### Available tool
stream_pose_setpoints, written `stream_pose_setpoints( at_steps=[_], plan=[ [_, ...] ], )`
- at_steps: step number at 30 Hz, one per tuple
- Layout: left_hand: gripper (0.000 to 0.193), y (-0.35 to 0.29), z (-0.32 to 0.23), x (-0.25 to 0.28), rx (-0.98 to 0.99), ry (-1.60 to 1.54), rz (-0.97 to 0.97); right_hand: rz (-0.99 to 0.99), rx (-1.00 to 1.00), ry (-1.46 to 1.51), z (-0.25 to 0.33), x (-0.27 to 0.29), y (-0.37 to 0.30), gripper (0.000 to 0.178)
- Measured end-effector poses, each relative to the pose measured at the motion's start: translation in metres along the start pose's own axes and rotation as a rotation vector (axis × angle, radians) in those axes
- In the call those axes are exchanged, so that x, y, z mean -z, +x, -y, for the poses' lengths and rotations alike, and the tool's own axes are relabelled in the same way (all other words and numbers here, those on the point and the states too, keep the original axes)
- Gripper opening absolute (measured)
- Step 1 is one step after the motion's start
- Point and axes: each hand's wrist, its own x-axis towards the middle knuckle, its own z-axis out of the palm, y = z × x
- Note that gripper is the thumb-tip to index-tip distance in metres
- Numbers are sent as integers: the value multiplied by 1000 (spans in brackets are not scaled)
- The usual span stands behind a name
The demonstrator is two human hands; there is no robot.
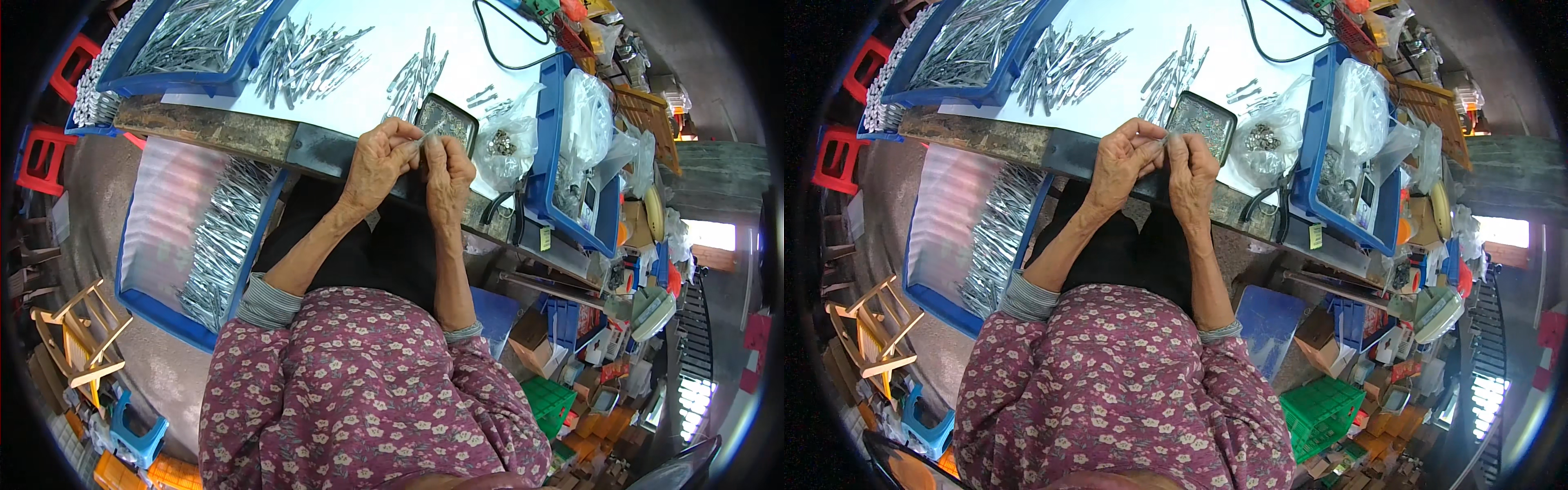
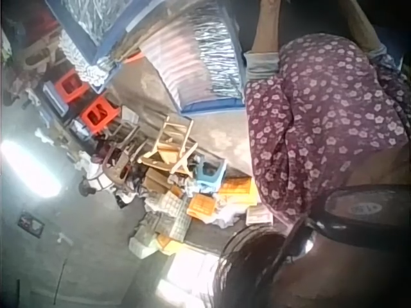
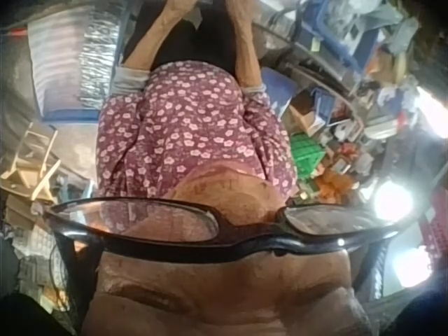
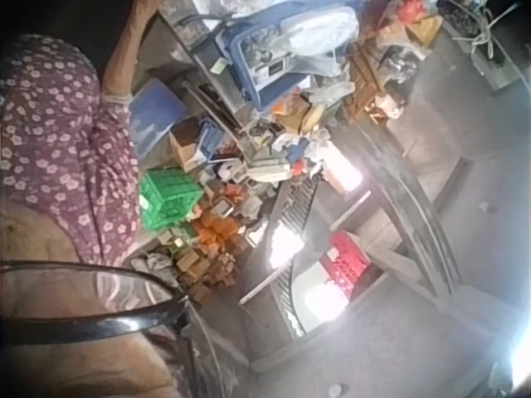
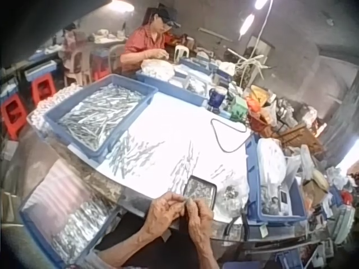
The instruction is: The worker is manually assembling small metal pins or rods into component housings at a manufacturing workbench.
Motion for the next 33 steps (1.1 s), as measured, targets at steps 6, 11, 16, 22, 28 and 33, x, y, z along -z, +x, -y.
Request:
stream_pose_setpoints(
  at_steps=[6, 11, 16, 22, 28, 33],
  plan=[
    [8, 0, -4, -3, 18, -116, -33, -75, -95, 238, 11, -13, 6, 21],
    [8, 0, -4, 3, -3, -157, 45, 83, -197, 645, 6, -4, 8, 23],
    [8, 1, 0, 4, -15, -183, -12, -12, 114, 85, 5, -18, 6, 26],
    [8, 2, 1, 3, -22, -140, -27, -111, -90, 291, 16, -11, 6, 25],
    [8, 0, 0, -3, -38, -130, -67, -93, 22, 304, 11, -16, 6, 36],
    [5, 1, 3, -6, -22, -61, -82, -145, 150, 94, 2, -23, 10, 30]
  ],
)
